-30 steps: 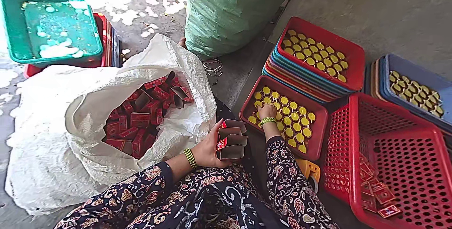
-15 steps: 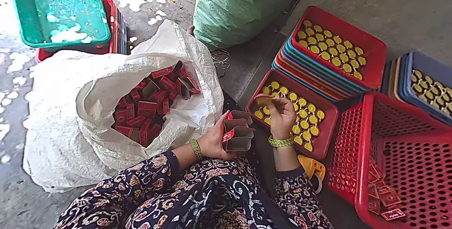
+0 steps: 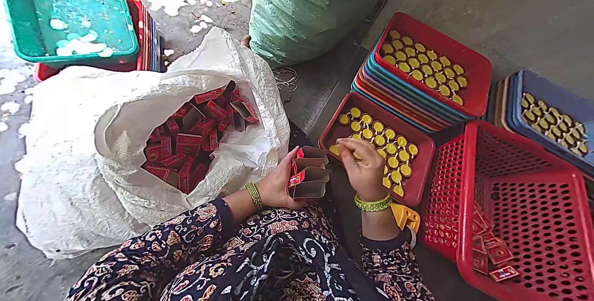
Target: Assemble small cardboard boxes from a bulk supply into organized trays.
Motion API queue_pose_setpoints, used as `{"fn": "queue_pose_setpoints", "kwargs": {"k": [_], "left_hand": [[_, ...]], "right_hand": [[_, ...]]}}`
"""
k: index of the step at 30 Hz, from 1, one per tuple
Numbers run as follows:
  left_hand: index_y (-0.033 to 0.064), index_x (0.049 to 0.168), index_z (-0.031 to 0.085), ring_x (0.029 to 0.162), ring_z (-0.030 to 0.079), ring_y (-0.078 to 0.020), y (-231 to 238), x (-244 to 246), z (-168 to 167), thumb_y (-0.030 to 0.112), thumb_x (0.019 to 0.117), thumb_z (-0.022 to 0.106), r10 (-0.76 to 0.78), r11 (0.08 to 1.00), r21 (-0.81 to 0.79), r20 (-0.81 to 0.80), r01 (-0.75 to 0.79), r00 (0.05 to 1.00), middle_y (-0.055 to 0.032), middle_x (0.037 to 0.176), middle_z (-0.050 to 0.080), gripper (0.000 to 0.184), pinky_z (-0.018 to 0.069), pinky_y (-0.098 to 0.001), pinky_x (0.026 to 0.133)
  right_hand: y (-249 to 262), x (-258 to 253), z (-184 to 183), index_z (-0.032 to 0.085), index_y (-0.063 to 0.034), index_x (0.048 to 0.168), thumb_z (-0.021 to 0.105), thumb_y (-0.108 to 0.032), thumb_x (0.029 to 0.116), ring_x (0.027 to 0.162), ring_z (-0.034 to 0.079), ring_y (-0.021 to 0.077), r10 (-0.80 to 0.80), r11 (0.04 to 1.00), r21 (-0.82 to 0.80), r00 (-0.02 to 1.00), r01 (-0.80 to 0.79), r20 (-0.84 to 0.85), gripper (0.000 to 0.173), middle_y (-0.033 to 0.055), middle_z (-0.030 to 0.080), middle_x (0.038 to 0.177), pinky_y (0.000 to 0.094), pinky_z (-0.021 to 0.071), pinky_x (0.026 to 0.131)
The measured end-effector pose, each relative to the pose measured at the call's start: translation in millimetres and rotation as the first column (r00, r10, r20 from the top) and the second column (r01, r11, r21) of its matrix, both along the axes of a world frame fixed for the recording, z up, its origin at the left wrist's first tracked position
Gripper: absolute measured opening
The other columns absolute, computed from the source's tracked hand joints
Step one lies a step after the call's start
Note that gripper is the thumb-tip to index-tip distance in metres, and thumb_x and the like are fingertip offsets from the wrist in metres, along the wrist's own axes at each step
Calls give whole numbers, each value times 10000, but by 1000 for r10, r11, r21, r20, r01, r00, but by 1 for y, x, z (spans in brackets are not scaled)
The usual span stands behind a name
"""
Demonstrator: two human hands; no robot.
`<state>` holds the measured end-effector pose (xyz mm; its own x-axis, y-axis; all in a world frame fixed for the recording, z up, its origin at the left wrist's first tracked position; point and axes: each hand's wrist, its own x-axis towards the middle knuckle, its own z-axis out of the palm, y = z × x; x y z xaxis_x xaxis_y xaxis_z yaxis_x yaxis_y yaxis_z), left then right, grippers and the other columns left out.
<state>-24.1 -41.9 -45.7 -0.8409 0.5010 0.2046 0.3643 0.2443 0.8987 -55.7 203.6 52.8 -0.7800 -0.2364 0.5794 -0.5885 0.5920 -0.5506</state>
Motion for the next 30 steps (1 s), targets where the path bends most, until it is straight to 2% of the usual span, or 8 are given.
{"fn": "queue_pose_setpoints", "kwargs": {"k": [3,5,7,9,12,17,22,30], "left_hand": [[-7,1598,60,1404,476,-209,0,0,-1,541,533,950,8,1000,-1,16,-8,1000,-226,1505,462,1492,400,-377,1188],[3,1601,55,1407,471,-199,1,0,-1,550,531,951,7,1000,-5,34,-7,999,-217,1516,453,1499,402,-375,1189],[2,1602,56,1413,464,-194,1,0,0,549,529,952,8,1000,-2,43,-7,999,-213,1528,440,1500,396,-367,1192],[4,1600,66,1417,460,-191,0,-1,0,550,533,951,13,1000,-2,46,-13,999,-207,1531,438,1490,396,-362,1193],[10,1604,45,1414,463,-199,0,0,0,551,533,947,13,1000,-14,59,-12,998,-211,1522,447,1501,397,-375,1190],[-1,1600,64,1396,482,-182,1,-2,-3,552,539,949,-10,999,31,33,9,999,-199,1503,474,1487,412,-358,1182],[21,1605,52,1402,474,-166,1,-1,-3,534,533,958,7,1000,16,32,-8,999,-178,1514,467,1494,414,-359,1181],[22,1608,25,1416,461,-180,0,1,-1,539,533,955,15,1000,-23,44,-14,999,-196,1532,441,1513,404,-376,1186]], "right_hand": [[38,-41,-37,740,-59,1149,595,-188,1037,1046,685,250,-358,922,244,901,300,245,225,130,721,1114,439,550,944],[54,-68,-66,741,-40,1152,619,-194,1015,1134,644,393,-503,820,521,734,237,456,240,217,694,1155,585,484,1021],[53,-84,-89,757,-25,1080,637,-312,1006,1129,648,430,-626,700,708,558,95,545,319,245,705,1128,627,482,990],[44,-91,-102,747,8,1023,625,-419,998,1126,655,427,-704,622,782,464,39,537,445,250,708,1123,631,487,964],[31,-93,-104,726,55,1022,662,-398,978,1146,648,432,-740,619,780,400,91,540,459,270,694,1143,616,498,965],[38,-93,-115,757,-32,1048,748,-306,906,1094,670,404,-694,712,655,393,252,604,309,226,719,1091,616,507,945],[48,-82,-117,748,-73,999,721,-222,922,822,711,340,-544,837,433,587,334,599,171,160,734,911,587,564,774],[45,-90,-123,769,-59,1068,721,-404,945,1095,666,409,-628,761,610,484,221,609,369,213,725,1090,625,496,956]]}}
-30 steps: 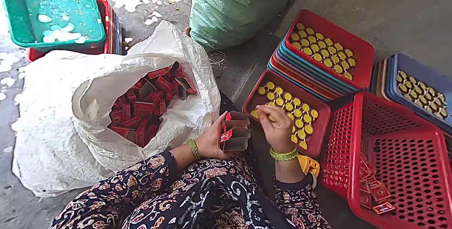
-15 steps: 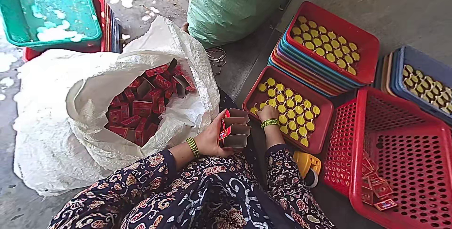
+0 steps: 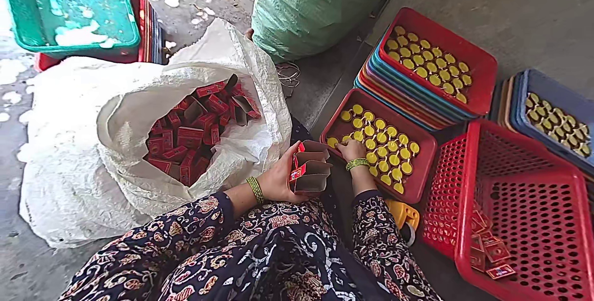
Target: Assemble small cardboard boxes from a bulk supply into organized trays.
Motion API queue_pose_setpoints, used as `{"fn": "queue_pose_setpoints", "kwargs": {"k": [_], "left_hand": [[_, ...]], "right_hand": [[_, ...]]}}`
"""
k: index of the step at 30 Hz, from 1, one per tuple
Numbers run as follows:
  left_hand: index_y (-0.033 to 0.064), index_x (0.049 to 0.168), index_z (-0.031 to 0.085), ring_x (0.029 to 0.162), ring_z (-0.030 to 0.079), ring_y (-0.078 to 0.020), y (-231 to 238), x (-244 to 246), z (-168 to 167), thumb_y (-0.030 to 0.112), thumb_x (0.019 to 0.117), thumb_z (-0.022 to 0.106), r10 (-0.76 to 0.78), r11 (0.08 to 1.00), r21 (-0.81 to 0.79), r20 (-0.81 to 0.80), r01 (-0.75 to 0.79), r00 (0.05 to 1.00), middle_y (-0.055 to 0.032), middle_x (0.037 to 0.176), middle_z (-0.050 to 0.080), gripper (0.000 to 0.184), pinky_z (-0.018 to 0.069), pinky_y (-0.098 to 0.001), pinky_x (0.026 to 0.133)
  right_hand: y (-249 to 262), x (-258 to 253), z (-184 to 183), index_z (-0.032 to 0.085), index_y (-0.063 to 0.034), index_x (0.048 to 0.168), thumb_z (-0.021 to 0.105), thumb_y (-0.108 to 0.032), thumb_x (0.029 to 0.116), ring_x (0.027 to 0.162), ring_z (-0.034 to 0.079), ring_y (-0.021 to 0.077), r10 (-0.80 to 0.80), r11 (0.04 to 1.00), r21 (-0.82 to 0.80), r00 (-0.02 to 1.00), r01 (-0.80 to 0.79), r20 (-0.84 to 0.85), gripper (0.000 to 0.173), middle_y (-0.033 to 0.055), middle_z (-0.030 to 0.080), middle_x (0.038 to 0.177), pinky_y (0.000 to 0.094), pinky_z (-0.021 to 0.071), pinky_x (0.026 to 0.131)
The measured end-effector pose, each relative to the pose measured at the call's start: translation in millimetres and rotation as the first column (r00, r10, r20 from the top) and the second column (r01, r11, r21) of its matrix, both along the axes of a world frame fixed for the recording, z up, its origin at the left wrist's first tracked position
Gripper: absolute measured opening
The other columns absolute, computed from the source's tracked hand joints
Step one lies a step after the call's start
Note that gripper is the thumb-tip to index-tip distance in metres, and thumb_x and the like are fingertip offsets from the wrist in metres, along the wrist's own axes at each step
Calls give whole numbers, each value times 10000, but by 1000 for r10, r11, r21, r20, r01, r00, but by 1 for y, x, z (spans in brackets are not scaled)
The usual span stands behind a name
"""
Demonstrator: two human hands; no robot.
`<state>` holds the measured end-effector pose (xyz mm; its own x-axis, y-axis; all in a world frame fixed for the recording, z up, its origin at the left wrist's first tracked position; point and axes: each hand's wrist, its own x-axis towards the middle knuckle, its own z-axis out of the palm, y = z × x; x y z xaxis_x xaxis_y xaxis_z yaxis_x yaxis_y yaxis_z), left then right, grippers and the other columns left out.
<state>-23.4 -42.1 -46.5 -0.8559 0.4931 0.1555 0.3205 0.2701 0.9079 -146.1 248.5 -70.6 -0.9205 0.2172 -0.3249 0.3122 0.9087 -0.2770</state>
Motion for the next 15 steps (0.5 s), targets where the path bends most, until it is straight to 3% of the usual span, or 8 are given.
{"fn": "queue_pose_setpoints", "kwargs": {"k": [4,11,15], "left_hand": [[16,1606,28,1417,461,-184,0,0,-1,538,531,956,-3,1000,11,-5,3,1000,-197,1534,439,1513,404,-375,1188],[27,1608,26,1402,477,-168,0,-2,-1,528,533,960,-11,999,34,6,10,1000,-181,1522,458,1510,420,-368,1177],[41,1610,37,1388,492,-161,1,-2,0,516,531,965,-6,999,36,17,5,1000,-176,1510,470,1501,438,-367,1163]], "right_hand": [[-2,-9,-1,741,-20,1073,763,-367,909,1113,657,420,-25,999,-23,999,26,39,384,235,711,1107,627,489,971],[11,0,-7,751,-48,966,812,-296,863,950,686,363,-11,977,-215,996,-9,-91,275,180,729,955,616,506,873],[8,-4,-13,666,-14,1168,858,-225,827,1011,713,333,-79,961,-273,990,45,-115,445,159,750,1033,581,532,947]]}}
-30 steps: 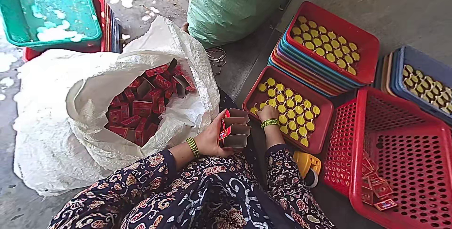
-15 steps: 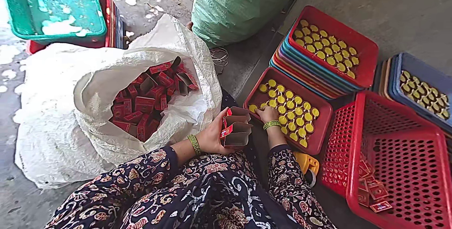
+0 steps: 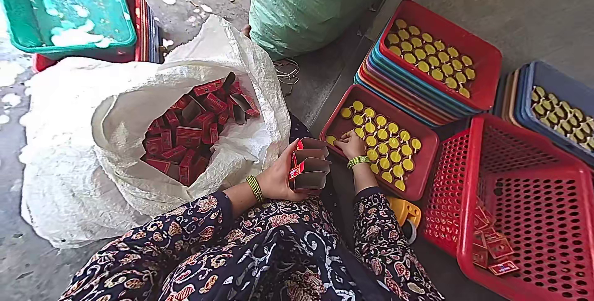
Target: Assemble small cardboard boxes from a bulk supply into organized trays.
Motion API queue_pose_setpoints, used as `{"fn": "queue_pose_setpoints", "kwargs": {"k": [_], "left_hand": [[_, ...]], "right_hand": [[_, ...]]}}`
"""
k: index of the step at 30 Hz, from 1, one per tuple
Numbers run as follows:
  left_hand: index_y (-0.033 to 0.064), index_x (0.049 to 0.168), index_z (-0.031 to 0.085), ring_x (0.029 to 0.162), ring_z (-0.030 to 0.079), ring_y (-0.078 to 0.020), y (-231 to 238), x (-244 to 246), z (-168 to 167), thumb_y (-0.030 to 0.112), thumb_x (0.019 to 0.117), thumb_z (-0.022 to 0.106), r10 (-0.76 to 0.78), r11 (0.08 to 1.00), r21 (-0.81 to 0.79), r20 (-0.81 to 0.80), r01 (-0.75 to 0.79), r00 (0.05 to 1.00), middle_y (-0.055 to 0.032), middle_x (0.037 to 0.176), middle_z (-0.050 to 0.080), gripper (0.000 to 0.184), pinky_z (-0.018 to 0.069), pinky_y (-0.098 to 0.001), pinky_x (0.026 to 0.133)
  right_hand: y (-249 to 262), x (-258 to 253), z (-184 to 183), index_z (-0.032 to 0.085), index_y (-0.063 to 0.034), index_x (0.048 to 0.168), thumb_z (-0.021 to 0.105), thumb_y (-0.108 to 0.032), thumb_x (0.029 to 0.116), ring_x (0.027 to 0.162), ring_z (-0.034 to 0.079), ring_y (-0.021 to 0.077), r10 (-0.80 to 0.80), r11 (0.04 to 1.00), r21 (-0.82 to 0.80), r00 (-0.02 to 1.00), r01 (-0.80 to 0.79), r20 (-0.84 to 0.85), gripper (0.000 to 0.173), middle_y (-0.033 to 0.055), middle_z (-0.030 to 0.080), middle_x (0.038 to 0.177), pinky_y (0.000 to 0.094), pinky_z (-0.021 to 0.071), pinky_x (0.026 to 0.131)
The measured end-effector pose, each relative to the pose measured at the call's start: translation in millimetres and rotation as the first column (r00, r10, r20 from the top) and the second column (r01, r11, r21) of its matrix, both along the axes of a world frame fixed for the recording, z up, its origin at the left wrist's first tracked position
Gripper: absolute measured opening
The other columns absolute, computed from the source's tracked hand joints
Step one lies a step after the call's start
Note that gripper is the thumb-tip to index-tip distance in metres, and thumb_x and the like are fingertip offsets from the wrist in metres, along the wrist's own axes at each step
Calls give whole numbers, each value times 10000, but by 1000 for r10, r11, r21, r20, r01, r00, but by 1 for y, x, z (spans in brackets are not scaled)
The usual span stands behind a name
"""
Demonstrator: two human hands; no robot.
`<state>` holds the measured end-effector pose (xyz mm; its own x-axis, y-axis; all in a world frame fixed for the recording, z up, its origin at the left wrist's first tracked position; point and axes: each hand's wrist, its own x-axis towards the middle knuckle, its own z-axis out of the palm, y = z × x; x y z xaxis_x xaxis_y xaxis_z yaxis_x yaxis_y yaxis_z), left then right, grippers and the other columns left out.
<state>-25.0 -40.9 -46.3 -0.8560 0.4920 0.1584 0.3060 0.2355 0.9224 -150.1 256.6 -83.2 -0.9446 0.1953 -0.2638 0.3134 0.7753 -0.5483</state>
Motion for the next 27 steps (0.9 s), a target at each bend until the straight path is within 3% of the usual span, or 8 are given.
{"fn": "queue_pose_setpoints", "kwargs": {"k": [2,5,9,11,14,16,20,27], "left_hand": [[51,1614,29,1390,489,-167,0,0,0,515,530,965,-3,1000,-6,3,3,1000,-178,1516,462,1506,437,-373,1165],[43,1610,37,1398,479,-164,-1,0,1,520,529,964,1,1000,-11,-4,-1,1000,-174,1515,464,1502,429,-366,1170],[35,1607,39,1398,477,-156,0,0,1,511,526,967,8,1000,-7,7,-7,1000,-170,1516,463,1502,421,-353,1175],[30,1606,39,1400,477,-166,0,0,0,511,524,969,10,1000,2,-1,-10,1000,-173,1515,462,1505,423,-361,1175],[17,1599,53,1393,484,-171,-1,-1,0,519,522,966,12,1000,15,5,-12,1000,-180,1511,464,1499,429,-367,1167],[17,1599,50,1383,495,-166,0,0,0,505,529,968,4,999,33,4,-4,1000,-176,1501,475,1491,440,-367,1159],[38,1603,51,1360,517,-148,0,0,0,507,528,966,-1,1000,27,0,1,1000,-158,1478,503,1488,458,-362,1142],[37,1604,50,1379,499,-158,-2,-1,-3,518,534,963,1,999,35,-8,-1,1000,-160,1492,492,1487,439,-371,1163]], "right_hand": [[0,-3,0,697,-32,1208,834,-206,841,1048,718,295,-9,999,-41,1000,10,16,429,120,763,1072,558,528,982],[2,-6,2,781,-96,1118,807,-240,868,1046,707,293,-3,999,-54,998,6,64,290,115,759,1091,569,520,968],[-5,16,16,778,-95,1076,775,-167,889,793,727,205,-123,965,-248,980,81,-159,200,87,763,975,448,609,782],[-14,42,38,751,-49,1092,772,-81,891,803,726,154,-198,866,-500,903,-22,-382,205,73,749,1002,357,631,771],[-29,88,86,751,-88,1081,757,36,856,889,726,163,-234,585,-717,769,-378,-595,257,32,736,1054,360,643,806],[-36,113,113,764,-148,1100,793,-13,860,929,719,150,-114,509,-650,705,-564,-700,277,4,727,1077,349,644,819],[-54,134,124,772,-52,982,815,-11,826,937,721,164,176,693,-290,544,-660,-820,167,68,744,986,340,637,832],[-44,129,113,807,-91,1018,723,-195,960,1002,683,149,297,792,-174,618,-586,-728,145,37,760,1022,342,574,890]]}}
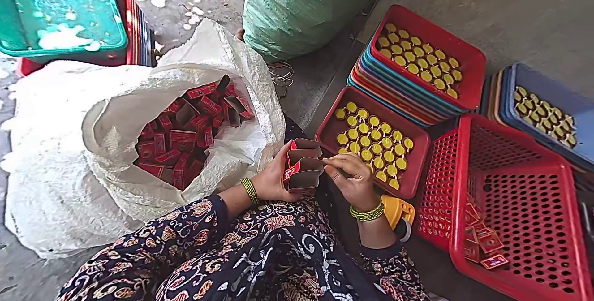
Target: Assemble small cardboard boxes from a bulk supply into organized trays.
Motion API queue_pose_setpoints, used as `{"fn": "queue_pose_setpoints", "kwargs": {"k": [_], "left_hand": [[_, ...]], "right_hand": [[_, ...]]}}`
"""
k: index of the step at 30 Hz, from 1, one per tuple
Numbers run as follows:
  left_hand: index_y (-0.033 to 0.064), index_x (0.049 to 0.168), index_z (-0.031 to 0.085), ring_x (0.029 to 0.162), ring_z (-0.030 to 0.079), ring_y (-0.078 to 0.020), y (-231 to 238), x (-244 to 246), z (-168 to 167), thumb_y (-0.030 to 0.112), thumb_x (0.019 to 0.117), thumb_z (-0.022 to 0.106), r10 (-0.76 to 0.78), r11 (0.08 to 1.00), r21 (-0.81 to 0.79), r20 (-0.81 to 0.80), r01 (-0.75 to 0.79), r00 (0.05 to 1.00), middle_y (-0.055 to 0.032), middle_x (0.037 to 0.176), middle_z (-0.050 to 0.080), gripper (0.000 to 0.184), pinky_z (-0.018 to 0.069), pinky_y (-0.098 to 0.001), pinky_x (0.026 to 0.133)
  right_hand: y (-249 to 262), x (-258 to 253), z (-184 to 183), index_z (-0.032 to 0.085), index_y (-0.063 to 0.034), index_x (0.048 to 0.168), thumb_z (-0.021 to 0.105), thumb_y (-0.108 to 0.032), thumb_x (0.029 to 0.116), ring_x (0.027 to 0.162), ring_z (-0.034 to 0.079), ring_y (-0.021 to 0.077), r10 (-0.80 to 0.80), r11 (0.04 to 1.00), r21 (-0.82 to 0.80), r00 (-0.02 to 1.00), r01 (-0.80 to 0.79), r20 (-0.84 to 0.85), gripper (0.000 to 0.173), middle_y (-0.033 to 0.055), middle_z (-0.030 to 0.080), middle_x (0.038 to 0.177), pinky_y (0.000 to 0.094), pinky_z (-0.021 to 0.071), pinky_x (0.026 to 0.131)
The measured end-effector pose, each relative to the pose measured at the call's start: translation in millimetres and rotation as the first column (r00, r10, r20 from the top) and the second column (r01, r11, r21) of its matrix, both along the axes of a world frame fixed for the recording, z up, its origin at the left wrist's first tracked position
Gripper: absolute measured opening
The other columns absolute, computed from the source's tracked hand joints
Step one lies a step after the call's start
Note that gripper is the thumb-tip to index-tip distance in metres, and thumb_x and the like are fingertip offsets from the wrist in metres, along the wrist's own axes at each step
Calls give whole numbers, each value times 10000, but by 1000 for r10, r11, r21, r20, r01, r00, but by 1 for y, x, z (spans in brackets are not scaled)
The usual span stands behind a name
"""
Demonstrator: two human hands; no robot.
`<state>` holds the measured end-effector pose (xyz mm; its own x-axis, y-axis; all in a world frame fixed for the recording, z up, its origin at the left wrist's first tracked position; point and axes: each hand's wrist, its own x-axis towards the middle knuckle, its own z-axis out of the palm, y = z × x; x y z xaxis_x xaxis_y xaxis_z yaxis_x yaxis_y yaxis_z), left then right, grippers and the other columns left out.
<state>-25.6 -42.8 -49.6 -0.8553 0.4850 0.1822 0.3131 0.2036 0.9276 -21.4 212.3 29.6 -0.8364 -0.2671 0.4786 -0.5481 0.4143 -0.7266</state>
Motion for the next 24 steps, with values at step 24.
{"fn": "queue_pose_setpoints", "kwargs": {"k": [24], "left_hand": [[39,1609,40,1386,487,-136,0,0,1,563,535,945,9,1000,-30,13,-8,1000,-152,1502,485,1499,434,-357,1164]], "right_hand": [[74,-107,-95,747,-12,1048,851,-359,831,1069,656,410,-767,629,713,394,310,506,423,239,708,1078,635,483,946]]}}
